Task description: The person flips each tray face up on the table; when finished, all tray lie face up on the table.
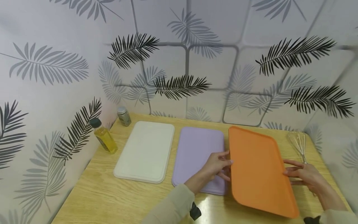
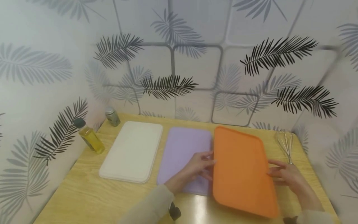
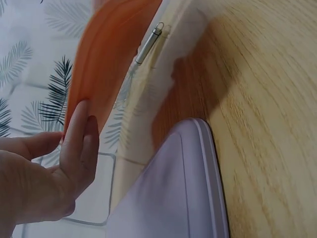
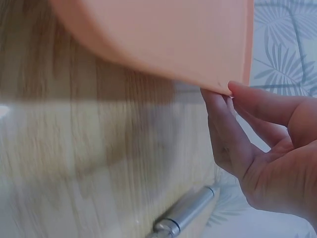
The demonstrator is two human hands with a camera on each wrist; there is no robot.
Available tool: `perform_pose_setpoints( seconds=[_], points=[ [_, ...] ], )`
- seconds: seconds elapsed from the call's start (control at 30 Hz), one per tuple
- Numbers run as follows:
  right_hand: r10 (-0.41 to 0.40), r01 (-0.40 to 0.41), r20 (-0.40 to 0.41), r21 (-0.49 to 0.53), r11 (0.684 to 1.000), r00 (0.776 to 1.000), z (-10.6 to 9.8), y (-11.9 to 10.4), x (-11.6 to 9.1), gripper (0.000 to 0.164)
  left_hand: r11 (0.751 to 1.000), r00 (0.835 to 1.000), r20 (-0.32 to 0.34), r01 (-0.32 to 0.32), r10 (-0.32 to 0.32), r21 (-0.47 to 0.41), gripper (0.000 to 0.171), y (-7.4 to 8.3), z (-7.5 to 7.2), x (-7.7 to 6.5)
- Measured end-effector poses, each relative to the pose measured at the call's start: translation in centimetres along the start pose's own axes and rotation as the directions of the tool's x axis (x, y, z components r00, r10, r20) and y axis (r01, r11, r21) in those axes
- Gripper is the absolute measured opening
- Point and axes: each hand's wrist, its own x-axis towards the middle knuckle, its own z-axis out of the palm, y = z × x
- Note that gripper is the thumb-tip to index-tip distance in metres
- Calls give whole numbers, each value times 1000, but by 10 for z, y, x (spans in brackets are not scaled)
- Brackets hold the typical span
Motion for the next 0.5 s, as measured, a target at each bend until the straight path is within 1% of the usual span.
perform_pose_setpoints(
  seconds=[0.1, 0.2, 0.33, 0.5],
  points=[
    [-4, 4, 4, 3, 1000, 1000, -6, -1, -3, 43, 999, 1000, 16, 23, -24, 22, 58, 0, 3, 3],
    [-7, 7, 17, 31, 999, 1000, -12, -1, -3, 46, 998, 999, 17, 38, -39, 59, 62, -1, 8, 7],
    [-5, 4, 15, 39, 999, 1000, -22, 0, 0, 49, 991, 999, -14, 39, -37, 128, 63, -2, 17, 17],
    [11, -12, -36, -29, 1000, 999, -34, 4, 2, 39, 980, 997, -55, 67, -58, 186, 66, -8, 28, 31]
  ],
)
